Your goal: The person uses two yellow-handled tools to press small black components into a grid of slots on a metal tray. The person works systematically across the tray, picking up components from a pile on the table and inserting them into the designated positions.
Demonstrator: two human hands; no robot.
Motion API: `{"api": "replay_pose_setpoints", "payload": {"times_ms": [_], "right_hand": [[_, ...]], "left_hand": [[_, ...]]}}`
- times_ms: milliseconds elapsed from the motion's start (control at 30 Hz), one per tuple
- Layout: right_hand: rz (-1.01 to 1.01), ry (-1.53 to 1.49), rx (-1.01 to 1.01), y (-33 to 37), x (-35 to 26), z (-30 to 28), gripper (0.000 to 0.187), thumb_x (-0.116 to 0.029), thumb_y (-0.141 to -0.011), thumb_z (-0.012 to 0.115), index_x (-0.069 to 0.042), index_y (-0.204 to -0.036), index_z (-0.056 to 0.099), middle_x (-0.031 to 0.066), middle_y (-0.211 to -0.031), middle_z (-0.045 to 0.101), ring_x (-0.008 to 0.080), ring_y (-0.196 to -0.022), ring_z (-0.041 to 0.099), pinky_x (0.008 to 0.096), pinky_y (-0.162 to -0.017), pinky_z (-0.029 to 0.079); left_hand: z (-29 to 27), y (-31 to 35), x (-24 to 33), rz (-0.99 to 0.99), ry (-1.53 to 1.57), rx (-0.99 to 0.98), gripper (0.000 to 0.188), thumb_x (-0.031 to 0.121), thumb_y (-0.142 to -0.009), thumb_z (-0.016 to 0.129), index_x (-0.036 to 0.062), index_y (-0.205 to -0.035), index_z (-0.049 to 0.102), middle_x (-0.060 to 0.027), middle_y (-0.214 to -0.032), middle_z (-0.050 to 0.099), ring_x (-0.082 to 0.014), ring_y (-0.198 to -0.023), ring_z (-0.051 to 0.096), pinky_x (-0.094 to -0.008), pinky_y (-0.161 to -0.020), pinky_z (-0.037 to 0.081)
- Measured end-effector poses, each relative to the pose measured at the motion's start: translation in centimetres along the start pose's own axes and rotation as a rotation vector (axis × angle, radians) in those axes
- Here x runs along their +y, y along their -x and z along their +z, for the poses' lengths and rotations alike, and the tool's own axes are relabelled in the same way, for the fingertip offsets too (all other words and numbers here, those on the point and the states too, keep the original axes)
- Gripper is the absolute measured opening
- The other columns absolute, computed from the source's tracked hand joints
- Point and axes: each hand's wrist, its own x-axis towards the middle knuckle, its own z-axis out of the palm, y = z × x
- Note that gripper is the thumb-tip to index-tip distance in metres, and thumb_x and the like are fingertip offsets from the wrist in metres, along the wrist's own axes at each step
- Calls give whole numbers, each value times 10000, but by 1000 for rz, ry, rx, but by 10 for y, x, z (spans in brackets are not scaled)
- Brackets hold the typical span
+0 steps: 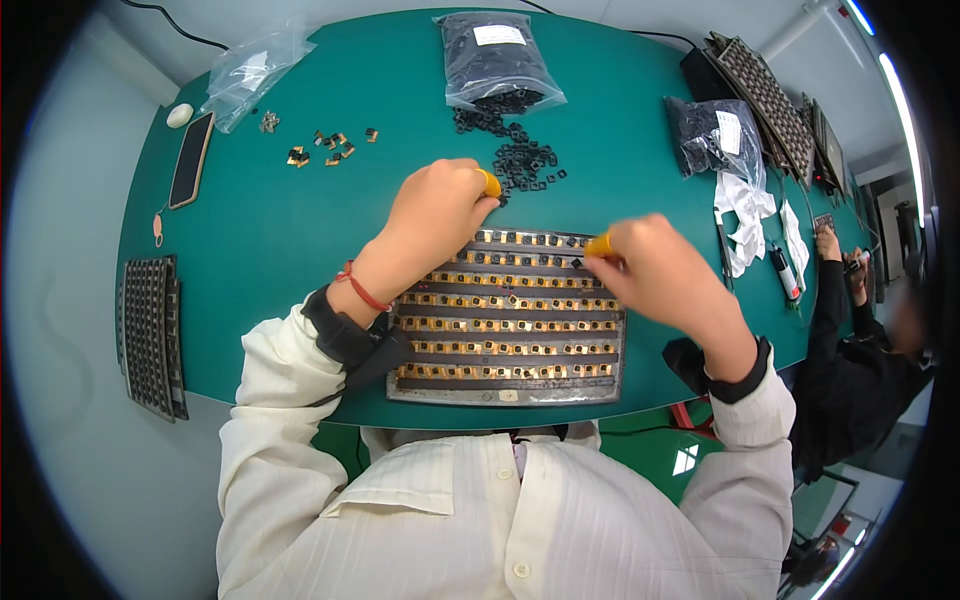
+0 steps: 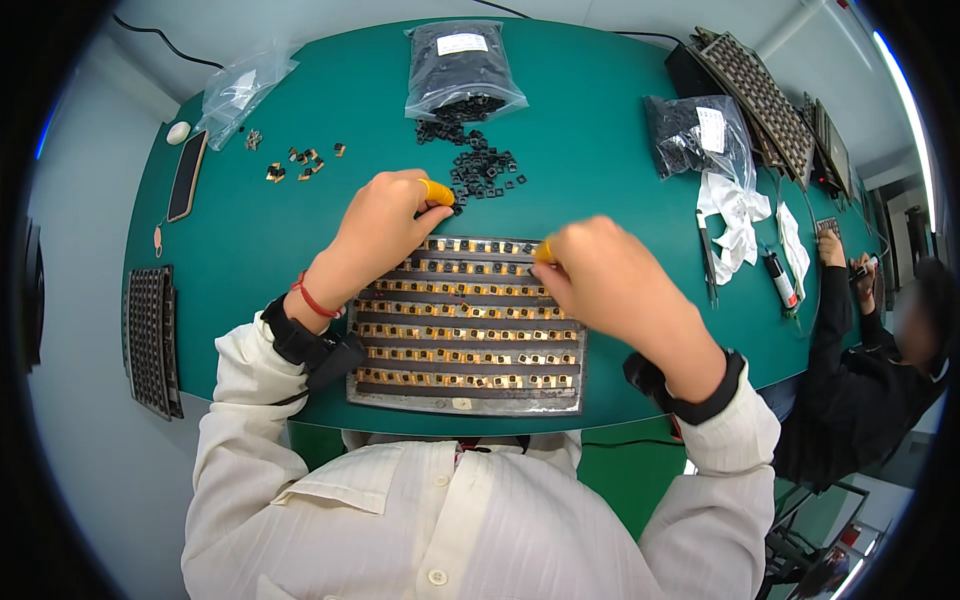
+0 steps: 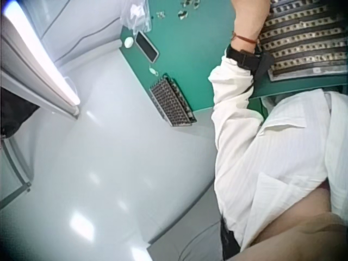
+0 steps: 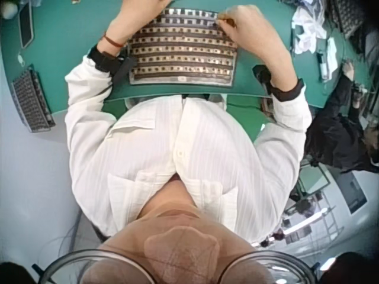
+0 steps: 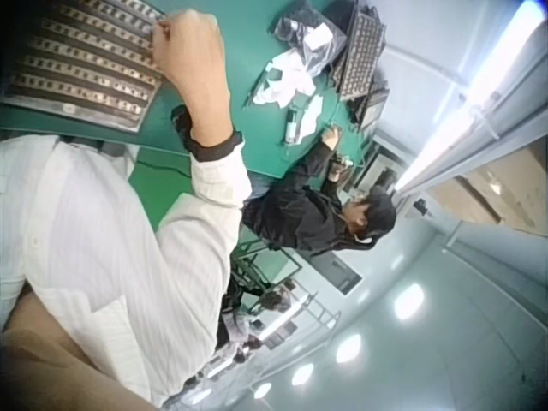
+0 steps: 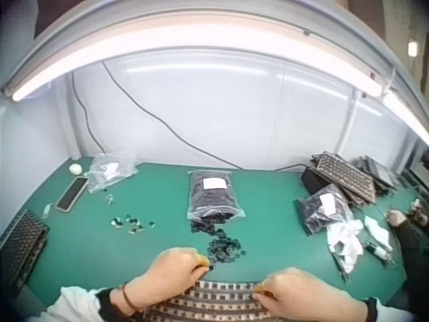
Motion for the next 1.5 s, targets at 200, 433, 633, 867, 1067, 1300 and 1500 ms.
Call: {"api": "replay_pose_setpoints", "payload": {"times_ms": [200,433,633,867,1067,1300,1500], "right_hand": [[-8,-177,83,-63,-1,17,184,-61,-785,733,71,-912,714,214,-783,702,327,-713,703,375,-666,554],[-131,-126,109,-87,-1,48,174,-51,-785,745,74,-896,700,203,-788,702,314,-710,700,366,-655,548],[-86,-85,43,-84,0,42,162,-48,-793,745,70,-897,704,195,-788,700,293,-700,691,358,-657,547],[114,-203,59,-76,-1,39,173,-80,-794,753,63,-885,721,202,-763,697,323,-693,691,380,-677,546],[87,-172,103,-73,-6,40,157,-66,-799,746,69,-863,698,215,-829,680,343,-766,676,397,-700,536],[-112,-117,140,-56,-6,33,144,-52,-814,724,66,-857,655,197,-872,630,367,-786,635,414,-704,517],[-43,-111,79,-1,-11,11,156,-65,-831,718,73,-882,667,165,-853,599,349,-740,625,403,-670,507]], "left_hand": [[0,2,4,43,-137,1,161,147,-802,738,0,-866,743,-125,-804,652,-330,-714,644,-418,-642,516],[-29,19,-11,-172,-87,-55,155,125,-813,741,-23,-851,717,-148,-791,718,-267,-714,709,-351,-651,561],[-30,21,-19,-256,-9,-75,158,133,-799,739,-18,-842,723,-145,-805,697,-323,-743,682,-405,-676,555],[-34,22,-19,-238,33,-61,168,88,-802,742,-54,-887,719,-137,-747,707,-225,-666,695,-315,-626,554],[-50,36,-11,-148,181,-180,157,58,-797,731,-55,-904,717,-134,-742,679,-213,-659,672,-309,-629,542],[-54,67,-2,-39,134,-242,126,65,-797,729,-33,-872,700,-122,-806,668,-261,-707,652,-347,-666,534],[-46,76,-5,34,66,-179,119,87,-801,732,-12,-861,705,-112,-818,652,-283,-760,612,-378,-715,503]]}}
